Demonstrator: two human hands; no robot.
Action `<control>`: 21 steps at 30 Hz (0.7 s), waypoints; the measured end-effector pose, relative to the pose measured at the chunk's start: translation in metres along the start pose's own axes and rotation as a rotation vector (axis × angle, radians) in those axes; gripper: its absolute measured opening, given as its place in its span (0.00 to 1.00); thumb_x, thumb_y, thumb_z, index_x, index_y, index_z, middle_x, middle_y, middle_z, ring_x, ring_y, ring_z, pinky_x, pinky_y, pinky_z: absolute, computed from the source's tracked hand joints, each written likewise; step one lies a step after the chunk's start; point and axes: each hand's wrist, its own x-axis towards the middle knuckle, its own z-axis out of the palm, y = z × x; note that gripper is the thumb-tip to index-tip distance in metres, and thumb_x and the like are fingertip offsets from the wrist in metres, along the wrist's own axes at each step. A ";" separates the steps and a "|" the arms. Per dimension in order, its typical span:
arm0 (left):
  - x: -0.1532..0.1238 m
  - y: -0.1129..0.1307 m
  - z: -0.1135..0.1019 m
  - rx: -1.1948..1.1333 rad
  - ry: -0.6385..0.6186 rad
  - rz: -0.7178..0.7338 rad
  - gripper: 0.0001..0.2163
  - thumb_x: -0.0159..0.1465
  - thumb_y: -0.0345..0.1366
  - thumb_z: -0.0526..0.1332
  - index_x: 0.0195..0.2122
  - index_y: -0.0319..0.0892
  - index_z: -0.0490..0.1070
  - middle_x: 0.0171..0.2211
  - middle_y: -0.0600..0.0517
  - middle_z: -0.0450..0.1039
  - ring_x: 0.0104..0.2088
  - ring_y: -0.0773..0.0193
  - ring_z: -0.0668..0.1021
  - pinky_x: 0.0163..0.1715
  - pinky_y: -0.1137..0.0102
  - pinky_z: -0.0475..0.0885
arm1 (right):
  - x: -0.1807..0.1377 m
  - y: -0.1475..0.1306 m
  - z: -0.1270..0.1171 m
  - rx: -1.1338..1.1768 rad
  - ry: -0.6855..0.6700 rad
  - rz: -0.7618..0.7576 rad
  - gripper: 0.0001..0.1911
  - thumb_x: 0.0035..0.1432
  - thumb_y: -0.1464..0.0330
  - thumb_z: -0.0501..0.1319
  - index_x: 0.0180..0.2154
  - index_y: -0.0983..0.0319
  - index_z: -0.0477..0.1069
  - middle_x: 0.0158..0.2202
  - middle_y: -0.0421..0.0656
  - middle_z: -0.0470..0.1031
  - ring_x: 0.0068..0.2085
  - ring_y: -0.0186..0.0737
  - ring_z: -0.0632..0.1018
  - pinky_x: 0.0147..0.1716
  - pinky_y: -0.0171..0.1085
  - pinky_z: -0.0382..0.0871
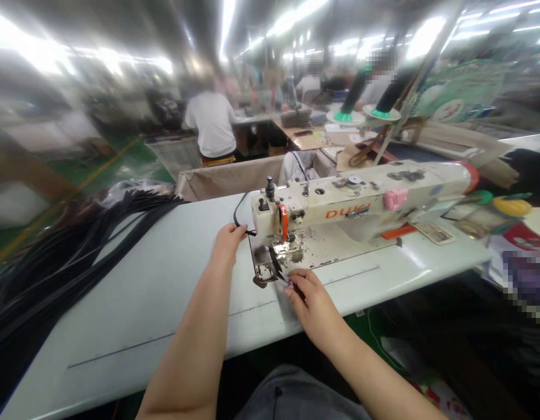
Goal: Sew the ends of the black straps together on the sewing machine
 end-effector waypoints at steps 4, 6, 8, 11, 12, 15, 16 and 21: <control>-0.031 0.005 -0.025 -0.114 0.003 0.014 0.20 0.49 0.50 0.72 0.28 0.40 0.69 0.28 0.52 0.74 0.34 0.62 0.80 0.46 0.60 0.80 | 0.009 -0.011 0.015 0.192 -0.188 0.103 0.11 0.68 0.61 0.59 0.41 0.60 0.76 0.37 0.44 0.77 0.40 0.42 0.77 0.42 0.40 0.72; -0.051 0.004 -0.038 -0.147 0.026 0.042 0.21 0.50 0.50 0.74 0.32 0.39 0.72 0.31 0.50 0.77 0.37 0.61 0.81 0.49 0.59 0.80 | 0.015 -0.014 0.027 0.343 -0.277 0.196 0.16 0.68 0.55 0.59 0.39 0.61 0.76 0.32 0.42 0.76 0.32 0.38 0.74 0.34 0.36 0.68; -0.071 0.002 -0.049 -0.127 0.058 0.080 0.20 0.52 0.50 0.74 0.36 0.39 0.74 0.34 0.49 0.79 0.40 0.59 0.82 0.51 0.59 0.80 | 0.021 -0.015 0.041 0.512 -0.335 0.289 0.23 0.66 0.49 0.59 0.38 0.62 0.76 0.29 0.41 0.75 0.27 0.34 0.69 0.27 0.34 0.62; -0.097 -0.002 -0.062 -0.046 0.109 0.133 0.19 0.57 0.50 0.72 0.38 0.40 0.74 0.37 0.47 0.81 0.43 0.56 0.84 0.51 0.59 0.79 | 0.032 -0.014 0.060 0.706 -0.369 0.421 0.27 0.61 0.45 0.62 0.36 0.64 0.77 0.25 0.39 0.71 0.22 0.30 0.62 0.21 0.32 0.52; -0.105 -0.003 -0.065 -0.028 0.125 0.147 0.18 0.58 0.50 0.72 0.39 0.40 0.74 0.38 0.46 0.82 0.43 0.56 0.84 0.51 0.59 0.79 | 0.036 -0.014 0.065 0.742 -0.370 0.454 0.27 0.60 0.45 0.63 0.35 0.65 0.77 0.24 0.39 0.70 0.21 0.29 0.60 0.20 0.32 0.49; -0.124 -0.003 -0.073 0.009 0.156 0.174 0.17 0.61 0.49 0.71 0.40 0.41 0.74 0.41 0.45 0.83 0.45 0.55 0.85 0.52 0.60 0.79 | 0.047 -0.014 0.077 0.779 -0.350 0.508 0.25 0.60 0.47 0.64 0.33 0.65 0.77 0.22 0.38 0.68 0.19 0.27 0.58 0.18 0.32 0.46; -0.129 -0.003 -0.075 0.019 0.163 0.178 0.17 0.62 0.49 0.70 0.41 0.41 0.74 0.42 0.44 0.83 0.46 0.55 0.85 0.53 0.60 0.79 | 0.051 -0.015 0.080 0.782 -0.348 0.512 0.25 0.60 0.48 0.64 0.33 0.66 0.77 0.22 0.38 0.68 0.19 0.27 0.57 0.18 0.32 0.46; -0.147 -0.003 -0.086 0.053 0.186 0.180 0.16 0.64 0.48 0.69 0.43 0.41 0.75 0.45 0.44 0.84 0.47 0.55 0.85 0.54 0.60 0.79 | 0.061 -0.024 0.089 0.798 -0.391 0.493 0.24 0.61 0.49 0.62 0.33 0.66 0.77 0.23 0.37 0.67 0.19 0.26 0.55 0.18 0.31 0.42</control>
